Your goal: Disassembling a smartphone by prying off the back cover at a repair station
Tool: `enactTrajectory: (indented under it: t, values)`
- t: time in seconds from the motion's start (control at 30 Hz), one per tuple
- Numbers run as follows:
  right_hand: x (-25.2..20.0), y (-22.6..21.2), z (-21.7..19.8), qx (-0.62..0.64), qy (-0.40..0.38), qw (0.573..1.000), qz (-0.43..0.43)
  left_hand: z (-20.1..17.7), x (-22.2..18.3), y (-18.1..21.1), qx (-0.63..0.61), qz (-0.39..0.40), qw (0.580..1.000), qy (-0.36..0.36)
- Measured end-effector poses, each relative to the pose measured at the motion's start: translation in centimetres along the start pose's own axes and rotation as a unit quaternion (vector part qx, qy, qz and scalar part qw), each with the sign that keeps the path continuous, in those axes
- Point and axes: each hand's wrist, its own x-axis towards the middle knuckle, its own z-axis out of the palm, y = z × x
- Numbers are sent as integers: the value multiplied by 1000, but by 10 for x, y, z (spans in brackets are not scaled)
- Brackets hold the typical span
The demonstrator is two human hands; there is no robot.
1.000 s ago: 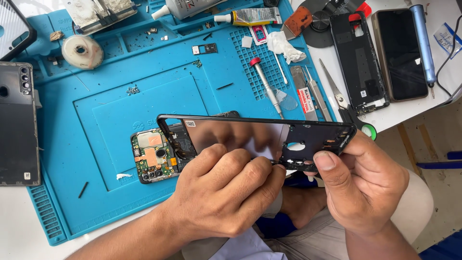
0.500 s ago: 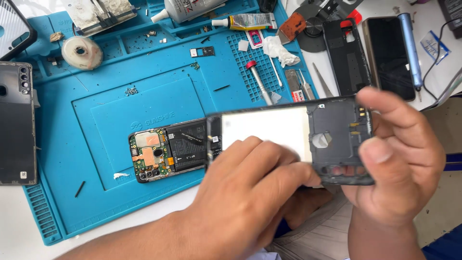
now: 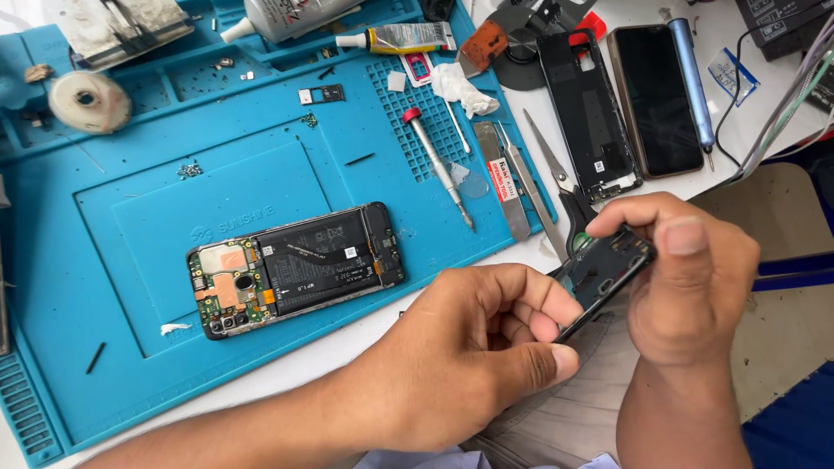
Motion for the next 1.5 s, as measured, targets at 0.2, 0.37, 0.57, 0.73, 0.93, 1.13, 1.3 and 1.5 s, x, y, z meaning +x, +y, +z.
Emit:
enactTrajectory:
  t: [0.2,0.37,0.57,0.73,0.93,1.13,1.3,1.5]
  values:
    - [-4,2,-8,-70,-55,995,35,-2,12,-25,-81,11,994,-66]
    - [-10,9,-12,-97,-74,992,40,-1,17,-41,-106,58,988,-100]
    - [-18,15,-11,-83,-91,991,42,-2,18,-51,-153,76,976,-136]
    - [-20,13,-10,-93,-100,989,56,-3,18,-51,-158,56,975,-147]
    - [-23,9,-9,-136,-112,983,44,-4,21,-63,-187,36,971,-145]
    - [-26,14,-11,-162,-112,979,48,-4,23,-73,-191,38,973,-126]
    - [-27,14,-12,-167,-128,976,62,-6,24,-74,-193,31,972,-129]
    - [-26,22,-18,-133,-172,973,75,-5,26,-91,-183,12,975,-126]
